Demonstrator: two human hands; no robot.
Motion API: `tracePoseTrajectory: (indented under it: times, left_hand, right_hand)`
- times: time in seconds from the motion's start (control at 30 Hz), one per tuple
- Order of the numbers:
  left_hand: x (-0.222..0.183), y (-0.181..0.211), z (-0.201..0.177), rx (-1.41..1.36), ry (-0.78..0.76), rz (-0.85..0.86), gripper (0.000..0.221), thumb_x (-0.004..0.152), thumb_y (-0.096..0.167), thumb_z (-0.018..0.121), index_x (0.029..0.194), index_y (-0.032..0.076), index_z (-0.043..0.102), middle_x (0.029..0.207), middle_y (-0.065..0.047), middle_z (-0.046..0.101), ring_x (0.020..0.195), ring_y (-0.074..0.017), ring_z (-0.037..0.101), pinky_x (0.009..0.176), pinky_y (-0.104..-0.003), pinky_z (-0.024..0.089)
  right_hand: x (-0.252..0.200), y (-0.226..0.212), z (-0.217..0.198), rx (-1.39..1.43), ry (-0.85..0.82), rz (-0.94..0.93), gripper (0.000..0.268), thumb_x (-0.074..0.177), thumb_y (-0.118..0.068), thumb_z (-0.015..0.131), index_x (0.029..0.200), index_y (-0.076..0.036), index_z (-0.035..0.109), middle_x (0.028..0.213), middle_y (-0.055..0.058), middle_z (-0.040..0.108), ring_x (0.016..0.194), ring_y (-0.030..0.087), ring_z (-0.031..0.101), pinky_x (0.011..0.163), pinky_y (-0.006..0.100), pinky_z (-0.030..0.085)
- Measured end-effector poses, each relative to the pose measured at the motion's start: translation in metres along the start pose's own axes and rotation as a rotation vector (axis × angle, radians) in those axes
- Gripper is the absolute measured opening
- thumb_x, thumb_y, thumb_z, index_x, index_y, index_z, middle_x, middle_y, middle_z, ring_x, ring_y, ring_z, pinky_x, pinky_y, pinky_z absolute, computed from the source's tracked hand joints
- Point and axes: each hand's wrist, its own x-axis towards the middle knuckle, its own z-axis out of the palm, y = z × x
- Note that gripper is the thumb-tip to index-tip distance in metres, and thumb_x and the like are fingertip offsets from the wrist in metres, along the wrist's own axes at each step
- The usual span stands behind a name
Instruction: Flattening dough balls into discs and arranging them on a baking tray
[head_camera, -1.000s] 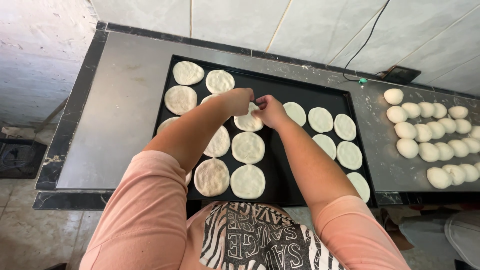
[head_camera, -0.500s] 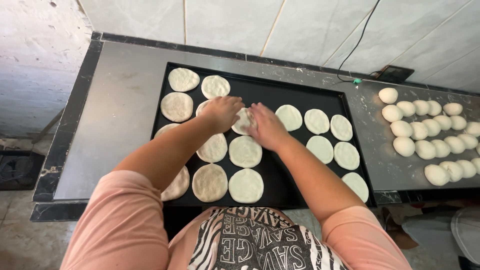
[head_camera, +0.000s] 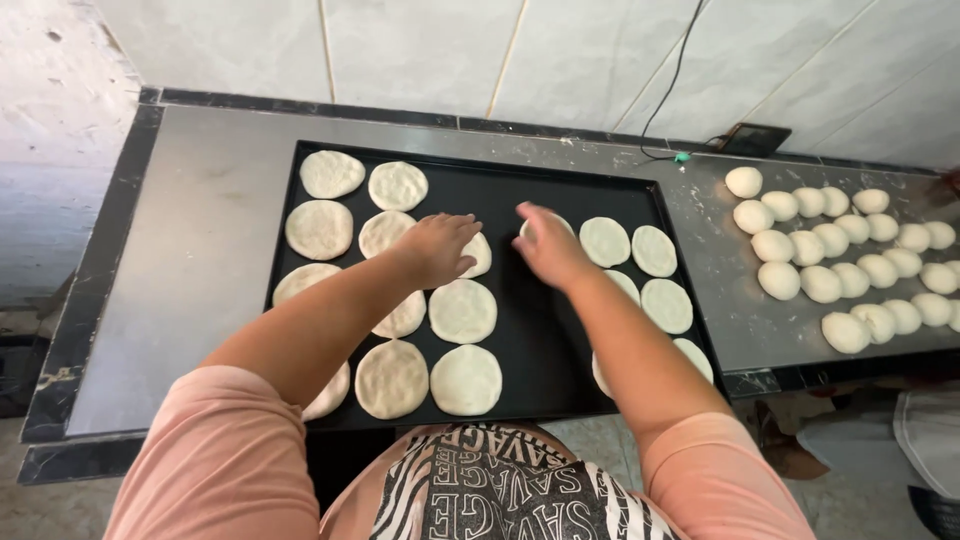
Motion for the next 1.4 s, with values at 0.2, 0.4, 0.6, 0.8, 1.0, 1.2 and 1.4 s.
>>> tracePoseTrajectory:
  times: [0.2,0.4,0.6,0.8,1.0,1.2,1.4]
  left_hand:
    - [0.125,0.037,0.031,-0.532,-0.114,-0.182,0.057,0.096,0.034,0.068,0.148,0.015,0.055,0.14,-0.007,0.062,0.133,-0.0266,0.06,0.114,-0.043,0.048]
    - [0.199,0.045,0.055,-0.61,-0.085,-0.477,0.071,0.067,0.026,0.095,0.124,-0.001,0.063,0.11,-0.026,0.064,0.099,-0.0429,0.073,0.08,-0.05,0.065]
    - [0.213,0.044,0.051,-0.484,-0.377,-0.427,0.073,0.074,0.03,0.09,0.13,-0.007,0.06,0.115,-0.03,0.067,0.104,-0.0465,0.07,0.086,-0.056,0.061]
    - [0.153,0.066,-0.006,-0.341,-0.258,-0.258,0.047,0.086,0.039,0.073,0.129,0.019,0.069,0.125,-0.009,0.066,0.125,-0.0339,0.062,0.105,-0.049,0.052]
    - [0.114,0.071,-0.03,-0.736,-0.202,-0.212,0.059,0.081,0.035,0.079,0.131,0.019,0.052,0.121,-0.005,0.065,0.122,-0.0286,0.064,0.101,-0.041,0.054]
    - [0.094,0.016,-0.056,-0.647,-0.229,-0.198,0.064,0.073,0.045,0.085,0.125,0.011,0.07,0.119,-0.019,0.073,0.124,-0.0392,0.064,0.109,-0.049,0.05]
    - [0.076,-0.04,-0.077,-0.671,-0.129,-0.555,0.052,0.08,0.056,0.077,0.122,0.025,0.075,0.111,-0.006,0.076,0.113,-0.0279,0.07,0.101,-0.041,0.056]
  right_hand:
    - [0.024,0.11,-0.016,-0.208,0.0,0.361,0.048,0.091,-0.029,0.07,0.138,-0.023,0.062,0.124,0.001,0.066,0.121,0.019,0.065,0.108,0.036,0.05]
    - [0.051,0.113,-0.024,-0.159,-0.251,0.51,0.055,0.077,-0.034,0.086,0.129,-0.028,0.067,0.113,-0.009,0.076,0.12,0.014,0.067,0.104,0.033,0.053]
    - [0.043,0.076,-0.051,-0.186,-0.383,0.445,0.047,0.071,-0.032,0.083,0.117,-0.025,0.074,0.111,-0.001,0.076,0.115,0.023,0.07,0.096,0.038,0.058]
    - [0.026,0.075,-0.065,-0.154,-0.333,0.117,0.036,0.072,-0.024,0.083,0.104,-0.013,0.07,0.104,0.012,0.066,0.11,0.036,0.067,0.093,0.044,0.056]
    - [0.018,0.054,-0.095,0.319,-0.421,0.224,0.027,0.075,-0.017,0.074,0.1,-0.007,0.067,0.087,0.008,0.069,0.088,0.021,0.064,0.078,0.038,0.052]
    - [0.065,0.043,-0.067,0.743,-0.361,0.265,0.023,0.081,-0.013,0.079,0.099,-0.011,0.066,0.078,-0.008,0.058,0.073,0.006,0.062,0.061,0.019,0.055]
    - [0.118,0.024,-0.002,1.181,-0.102,0.432,0.05,0.076,-0.007,0.092,0.117,-0.01,0.063,0.097,0.001,0.069,0.089,0.018,0.075,0.072,0.036,0.068]
